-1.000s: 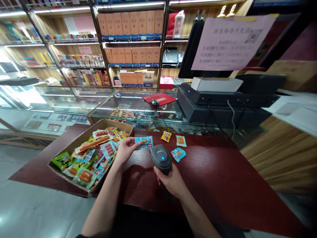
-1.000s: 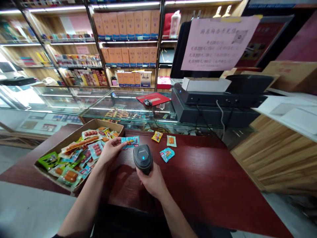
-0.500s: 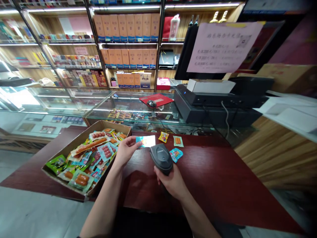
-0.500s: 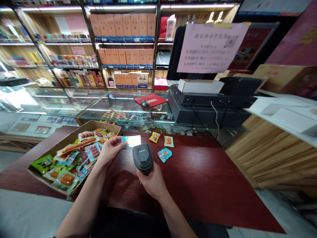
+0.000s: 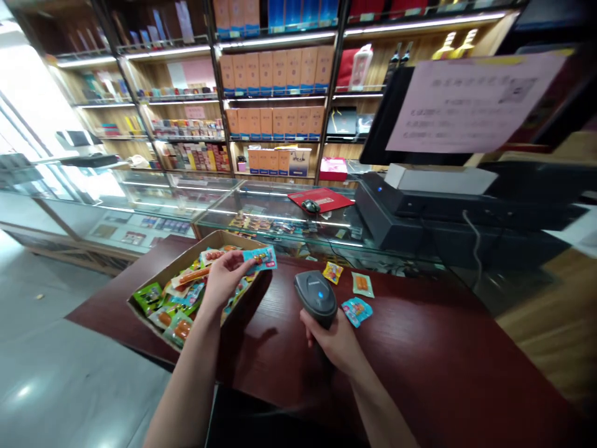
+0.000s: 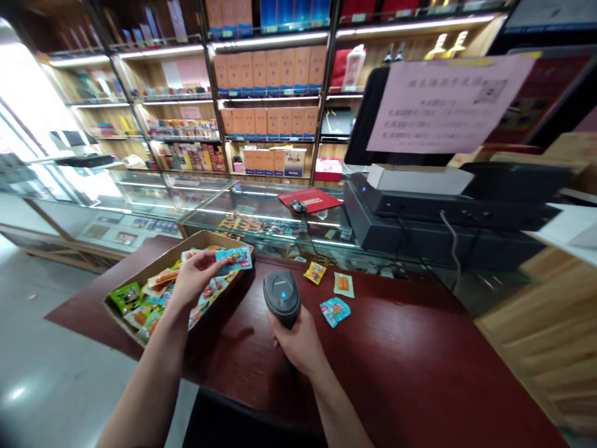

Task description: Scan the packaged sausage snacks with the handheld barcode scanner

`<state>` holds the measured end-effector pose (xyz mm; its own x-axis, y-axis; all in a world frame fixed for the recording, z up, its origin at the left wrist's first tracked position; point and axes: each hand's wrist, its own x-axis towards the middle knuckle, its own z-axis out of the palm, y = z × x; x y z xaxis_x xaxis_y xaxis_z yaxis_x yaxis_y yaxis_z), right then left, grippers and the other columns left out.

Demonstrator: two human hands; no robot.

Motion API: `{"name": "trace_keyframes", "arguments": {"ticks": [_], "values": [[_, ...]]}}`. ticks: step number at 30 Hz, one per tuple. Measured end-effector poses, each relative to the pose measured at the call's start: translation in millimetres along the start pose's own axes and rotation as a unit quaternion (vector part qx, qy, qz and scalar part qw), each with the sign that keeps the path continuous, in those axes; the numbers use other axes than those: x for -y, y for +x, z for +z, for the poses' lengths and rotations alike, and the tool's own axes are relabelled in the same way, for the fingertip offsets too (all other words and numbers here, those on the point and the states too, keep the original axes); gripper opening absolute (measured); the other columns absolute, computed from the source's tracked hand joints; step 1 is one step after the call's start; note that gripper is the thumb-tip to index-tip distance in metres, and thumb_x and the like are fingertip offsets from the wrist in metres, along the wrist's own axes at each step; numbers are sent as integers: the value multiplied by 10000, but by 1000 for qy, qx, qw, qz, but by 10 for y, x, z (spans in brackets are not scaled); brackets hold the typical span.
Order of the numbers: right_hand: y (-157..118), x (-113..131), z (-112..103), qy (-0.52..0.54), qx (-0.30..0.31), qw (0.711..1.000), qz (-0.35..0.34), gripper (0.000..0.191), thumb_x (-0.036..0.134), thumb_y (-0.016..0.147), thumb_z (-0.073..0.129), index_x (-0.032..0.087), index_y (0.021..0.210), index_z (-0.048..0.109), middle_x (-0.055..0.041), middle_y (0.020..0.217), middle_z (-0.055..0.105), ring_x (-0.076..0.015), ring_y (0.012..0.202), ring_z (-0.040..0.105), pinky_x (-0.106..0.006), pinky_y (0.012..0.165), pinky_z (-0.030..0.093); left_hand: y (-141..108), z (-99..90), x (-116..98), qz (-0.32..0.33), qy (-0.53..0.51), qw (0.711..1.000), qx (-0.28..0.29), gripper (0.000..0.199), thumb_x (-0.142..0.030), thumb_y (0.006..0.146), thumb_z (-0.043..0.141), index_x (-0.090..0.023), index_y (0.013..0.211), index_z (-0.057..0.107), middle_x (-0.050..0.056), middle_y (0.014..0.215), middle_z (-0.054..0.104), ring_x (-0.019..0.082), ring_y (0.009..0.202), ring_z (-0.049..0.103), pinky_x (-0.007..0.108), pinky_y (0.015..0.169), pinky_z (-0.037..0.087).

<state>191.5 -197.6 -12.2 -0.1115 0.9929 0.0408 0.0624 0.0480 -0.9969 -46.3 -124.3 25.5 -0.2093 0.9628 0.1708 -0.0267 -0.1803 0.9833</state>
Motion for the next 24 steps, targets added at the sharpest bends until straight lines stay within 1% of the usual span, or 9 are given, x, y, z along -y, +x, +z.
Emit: {"name": "trace_keyframes", "arguments": {"ticks": [3, 6, 8, 11, 14, 17, 20, 24], "values": [[174, 105, 187, 17, 21, 1000, 8, 364, 496, 748, 723, 187, 752, 530, 23, 527, 551, -127, 422, 522, -249, 430, 445, 161, -489, -203, 51, 26, 996, -70, 475, -445, 584, 855, -134, 898, 681, 39, 812, 716, 160, 735, 681, 269, 705, 577], [313, 196, 395, 17, 49, 999, 7, 381, 514, 747, 712, 182, 712, 527, 22, 512, 544, -118, 418, 517, -237, 424, 433, 239, -891, -367, 54, 43, 992, -107, 507, -453, 572, 859, -120, 915, 689, 54, 821, 718, 168, 740, 685, 289, 714, 586], [375, 238, 523, 7, 70, 998, 2, 383, 510, 746, 710, 180, 691, 524, 19, 506, 543, -117, 413, 518, -234, 421, 425, 231, -1069, -416, 50, 44, 991, -119, 514, -451, 586, 852, -120, 947, 694, 63, 836, 724, 172, 750, 691, 304, 734, 588], [421, 270, 670, 0, 89, 996, 5, 375, 500, 731, 720, 175, 718, 534, 20, 501, 546, -120, 406, 521, -236, 423, 422, 180, -1192, -404, 53, 39, 990, -124, 511, -441, 598, 850, -124, 969, 698, 71, 859, 731, 177, 769, 697, 315, 766, 586], [422, 272, 730, -2, 89, 996, 7, 374, 503, 735, 712, 173, 743, 537, 19, 502, 551, -121, 409, 523, -238, 430, 425, 148, -1154, -345, 50, 47, 991, -115, 506, -440, 597, 851, -118, 957, 701, 74, 850, 730, 180, 763, 698, 322, 776, 584], [396, 249, 679, 3, 80, 997, 1, 373, 507, 752, 698, 176, 723, 528, 13, 506, 554, -119, 415, 521, -241, 433, 428, 159, -971, -263, 41, 41, 994, -93, 504, -436, 596, 852, -112, 949, 695, 69, 817, 724, 186, 748, 700, 339, 779, 586], [349, 202, 517, 23, 47, 999, 0, 371, 502, 748, 710, 179, 749, 527, 25, 508, 546, -115, 417, 511, -241, 432, 433, 192, -671, -147, 24, 24, 998, -51, 487, -439, 610, 842, -117, 941, 686, 60, 806, 718, 188, 749, 695, 353, 759, 591], [241, 128, 159, 36, -7, 999, 2, 370, 504, 759, 706, 180, 792, 530, 31, 519, 554, -121, 424, 524, -238, 426, 438, 224, -136, 20, 15, 19, 1000, 9, 463, -429, 622, 834, -122, 932, 681, 48, 792, 708, 173, 746, 678, 341, 751, 587]]}}
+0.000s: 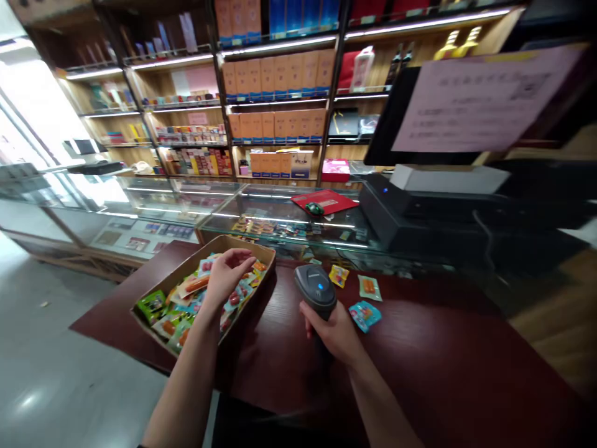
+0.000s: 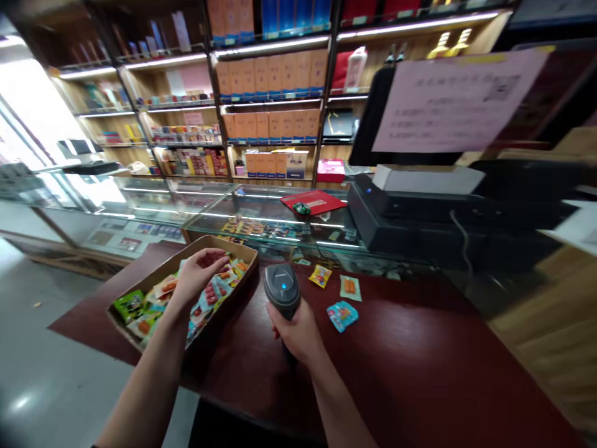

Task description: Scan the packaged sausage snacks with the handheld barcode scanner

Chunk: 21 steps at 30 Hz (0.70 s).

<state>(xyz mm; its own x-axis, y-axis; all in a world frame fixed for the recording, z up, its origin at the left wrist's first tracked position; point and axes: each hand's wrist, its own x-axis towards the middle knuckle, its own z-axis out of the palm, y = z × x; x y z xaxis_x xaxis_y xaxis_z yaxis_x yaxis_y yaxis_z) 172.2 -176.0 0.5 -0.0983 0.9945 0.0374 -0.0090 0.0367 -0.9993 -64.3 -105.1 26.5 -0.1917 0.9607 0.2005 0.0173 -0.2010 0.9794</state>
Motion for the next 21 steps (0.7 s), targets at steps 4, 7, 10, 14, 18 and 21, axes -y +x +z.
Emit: {"name": "trace_keyframes", "arguments": {"ticks": [4, 7, 10, 14, 18, 21], "values": [[-162, -30, -466, -20, -54, 998, -2, 377, 513, 759, 709, 182, 717, 534, 25, 501, 546, -122, 410, 519, -241, 425, 431, -23, 654, 136, -20, -7, 997, 74, 436, -405, 615, 834, -132, 917, 676, 35, 764, 695, 153, 700, 655, 303, 694, 576], [-315, -56, -830, -37, -110, 993, 8, 390, 532, 772, 692, 174, 688, 562, 14, 501, 556, -122, 409, 520, -240, 428, 429, -83, 1176, 290, -36, -11, 989, 141, 403, -398, 622, 823, -140, 895, 676, 43, 774, 695, 159, 702, 653, 293, 666, 570], [-482, -103, -1160, -53, -160, 986, 14, 390, 533, 778, 688, 166, 689, 593, 6, 507, 570, -128, 415, 535, -239, 435, 436, -155, 1670, 482, -37, 11, 978, 205, 362, -387, 643, 802, -140, 879, 680, 60, 804, 704, 163, 697, 654, 283, 640, 559], [-702, -189, -1500, -60, -217, 974, 12, 383, 524, 790, 685, 158, 699, 615, 2, 509, 575, -138, 419, 552, -242, 436, 442, -237, 2197, 686, 3, 102, 960, 262, 264, -328, 680, 767, -157, 867, 691, 62, 833, 720, 168, 737, 667, 274, 694, 543], [-885, -259, -1727, -65, -244, 967, 20, 384, 518, 811, 671, 150, 707, 630, -7, 518, 584, -144, 429, 568, -245, 445, 449, -288, 2542, 791, 44, 226, 915, 331, 236, -227, 723, 703, -167, 951, 706, 56, 874, 730, 178, 782, 676, 276, 748, 532], [-980, -281, -1836, -67, -259, 963, 23, 374, 507, 815, 675, 152, 709, 625, -6, 520, 584, -143, 435, 569, -244, 450, 452, -299, 2704, 856, 80, 323, 847, 415, 363, -151, 722, 654, -171, 1082, 704, 76, 986, 728, 206, 895, 674, 279, 811, 519]]}}
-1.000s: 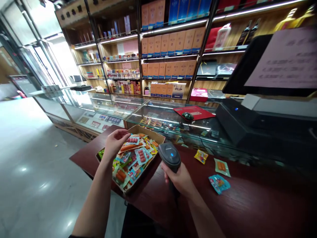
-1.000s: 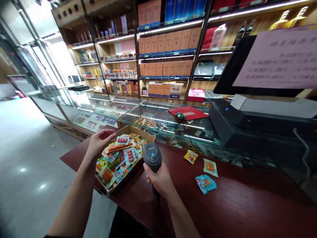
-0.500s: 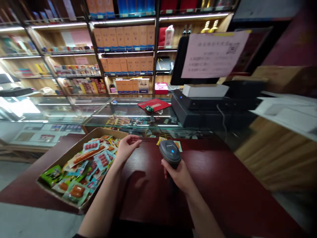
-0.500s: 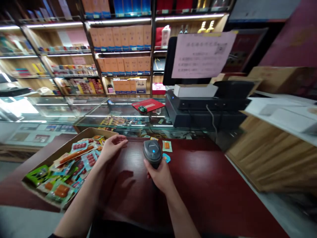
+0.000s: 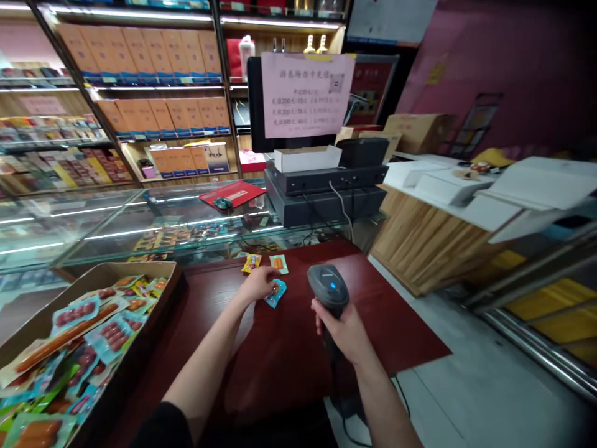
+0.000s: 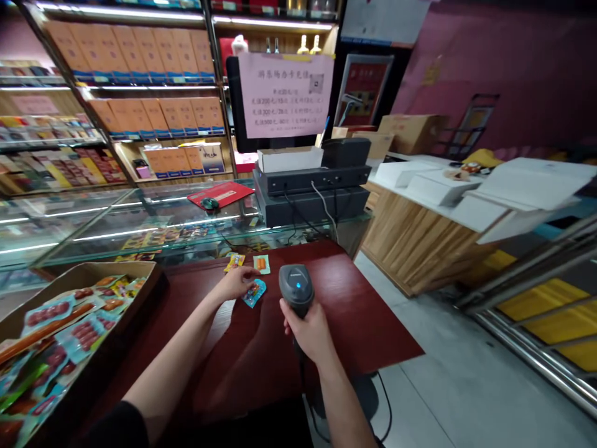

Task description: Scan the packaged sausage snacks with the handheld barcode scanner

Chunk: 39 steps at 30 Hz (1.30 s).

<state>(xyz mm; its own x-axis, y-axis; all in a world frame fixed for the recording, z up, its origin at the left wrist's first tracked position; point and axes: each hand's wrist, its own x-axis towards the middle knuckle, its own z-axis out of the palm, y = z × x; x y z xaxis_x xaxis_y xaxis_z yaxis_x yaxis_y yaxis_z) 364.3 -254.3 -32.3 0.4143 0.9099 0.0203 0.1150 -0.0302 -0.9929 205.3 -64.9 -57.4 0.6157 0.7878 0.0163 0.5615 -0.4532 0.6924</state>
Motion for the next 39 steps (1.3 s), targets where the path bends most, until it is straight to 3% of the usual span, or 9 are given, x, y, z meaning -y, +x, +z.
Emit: {"name": "trace_keyframes", "arguments": {"ticks": [6, 11, 14, 16, 19, 23, 28, 33, 39], "values": [[-16, -32, -117, 8, -13, 1000, 3, 370, 504, 801, 692, 161, 704, 593, 1, 523, 581, -135, 432, 557, -239, 442, 442, 115, 134, -41, 47, 162, 978, 126, 565, -78, 705, 592, -207, 1252, 649, 104, 1246, 640, 254, 1187, 567, 294, 1011, 420], [-7, -27, -89, 21, -2, 1000, 11, 370, 510, 788, 699, 163, 714, 596, 7, 517, 575, -134, 430, 550, -242, 439, 437, 78, 130, -80, 47, 220, 966, 127, 572, -97, 644, 646, -188, 1208, 677, 153, 1175, 623, 294, 1121, 573, 323, 945, 456], [-3, -28, -29, 29, 10, 999, 13, 368, 514, 779, 706, 164, 734, 602, 11, 520, 575, -135, 431, 550, -246, 444, 442, 4, 51, 10, 23, 187, 978, 88, 331, -198, 559, 757, -175, 889, 756, 132, 960, 663, 283, 916, 626, 323, 824, 492], [0, -30, 37, 27, 22, 999, 16, 370, 517, 774, 707, 165, 738, 600, 14, 516, 572, -135, 424, 547, -246, 438, 441, -76, -38, 140, -20, 123, 990, 61, 175, -242, 505, 799, -195, 648, 709, 62, 717, 652, 224, 717, 619, 289, 721, 491], [6, -26, 184, 17, 51, 998, 14, 369, 516, 778, 700, 167, 740, 588, 15, 509, 570, -134, 413, 542, -245, 430, 436, -244, -212, 389, -83, 9, 996, 37, 163, -274, 502, 797, -209, 523, 649, -10, 509, 586, 155, 526, 547, 243, 593, 451], [8, 0, 461, 20, 90, 995, 27, 375, 524, 772, 696, 175, 740, 561, 24, 509, 567, -127, 405, 532, -241, 421, 432, -506, -482, 633, -103, -143, 984, -25, 232, -381, 556, 787, -171, 603, 700, 1, 567, 651, 160, 539, 576, 256, 586, 463], [-22, 80, 846, 17, 149, 988, 44, 370, 515, 744, 702, 180, 753, 545, 34, 498, 560, -120, 393, 518, -236, 416, 417, -778, -814, 634, -85, -318, 936, -127, 415, -438, 534, 832, -139, 809, 749, 48, 745, 732, 196, 691, 650, 326, 724, 523], [-50, 193, 1163, 16, 195, 980, 38, 369, 518, 724, 707, 187, 731, 544, 34, 488, 552, -125, 386, 510, -240, 406, 414, -978, -1056, 567, -104, -391, 888, -218, 548, -463, 480, 880, -124, 890, 748, 81, 832, 752, 202, 724, 678, 351, 749, 548], [-15, 277, 1398, 25, 222, 975, -5, 354, 510, 758, 680, 185, 739, 542, 39, 482, 543, -117, 389, 503, -233, 412, 409, -1088, -1161, 562, -100, -428, 853, -281, 557, -433, 493, 886, -136, 936, 722, 73, 843, 751, 195, 736, 688, 321, 691, 558]]}}
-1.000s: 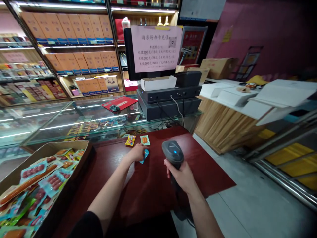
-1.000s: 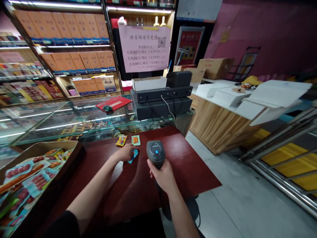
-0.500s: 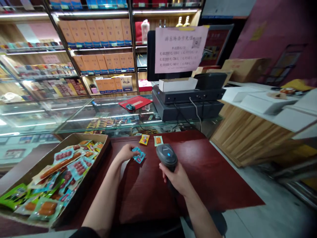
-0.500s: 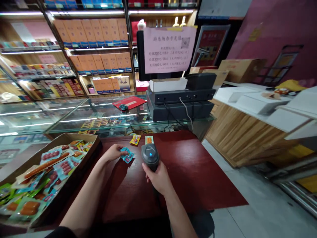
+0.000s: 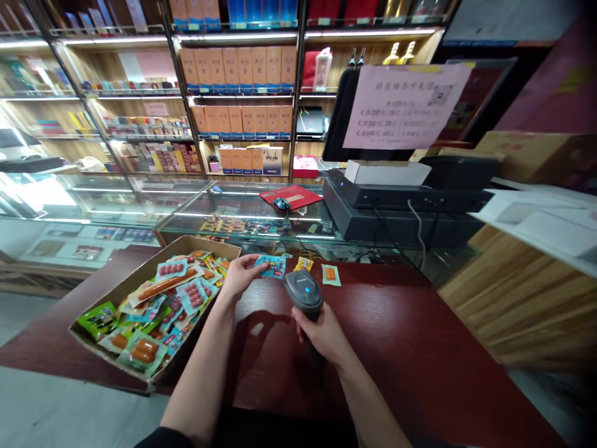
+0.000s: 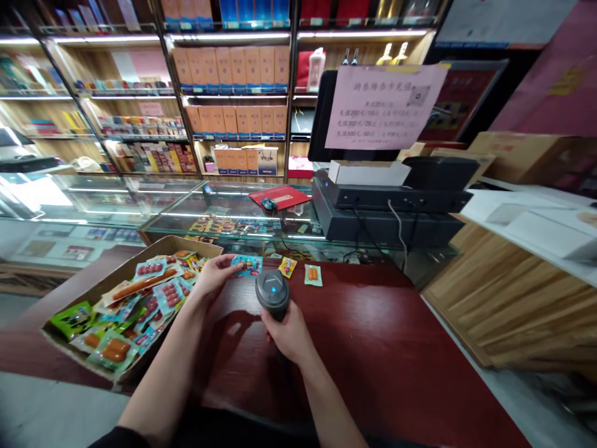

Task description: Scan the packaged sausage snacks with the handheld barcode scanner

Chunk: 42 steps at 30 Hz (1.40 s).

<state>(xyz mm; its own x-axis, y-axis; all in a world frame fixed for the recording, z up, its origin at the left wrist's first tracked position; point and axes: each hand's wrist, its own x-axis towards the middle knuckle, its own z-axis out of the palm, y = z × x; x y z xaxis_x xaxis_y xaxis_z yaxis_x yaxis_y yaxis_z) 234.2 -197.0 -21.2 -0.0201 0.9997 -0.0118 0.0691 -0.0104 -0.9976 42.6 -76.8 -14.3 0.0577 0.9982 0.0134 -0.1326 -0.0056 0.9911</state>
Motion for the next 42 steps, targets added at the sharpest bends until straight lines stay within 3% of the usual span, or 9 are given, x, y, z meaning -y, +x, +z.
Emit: {"name": "trace_keyframes", "arguments": {"ticks": [28, 33, 42], "values": [[-5, 80, 48, 26, -1, 1000, -7, 385, 520, 738, 720, 192, 779, 522, 49, 479, 554, -107, 383, 502, -224, 404, 421, -97, -8, -137, 19, -13, 1000, 1, 510, -412, 539, 873, -132, 938, 721, 72, 859, 754, 191, 739, 686, 301, 675, 560], [78, 83, 177, 26, 13, 1000, -11, 394, 526, 740, 718, 192, 766, 511, 47, 489, 549, -107, 387, 500, -224, 399, 427, -157, -319, -312, 50, 22, 996, -71, 526, -443, 542, 867, -135, 945, 729, 84, 903, 752, 211, 773, 697, 332, 725, 567], [257, 285, 726, -1, 112, 993, -22, 409, 544, 748, 682, 179, 664, 520, 27, 471, 533, -104, 376, 499, -220, 397, 401, -483, -1324, -728, 96, 19, 974, -205, 589, -425, 584, 863, -130, 1071, 712, 96, 995, 735, 181, 795, 706, 321, 774, 589]]}}
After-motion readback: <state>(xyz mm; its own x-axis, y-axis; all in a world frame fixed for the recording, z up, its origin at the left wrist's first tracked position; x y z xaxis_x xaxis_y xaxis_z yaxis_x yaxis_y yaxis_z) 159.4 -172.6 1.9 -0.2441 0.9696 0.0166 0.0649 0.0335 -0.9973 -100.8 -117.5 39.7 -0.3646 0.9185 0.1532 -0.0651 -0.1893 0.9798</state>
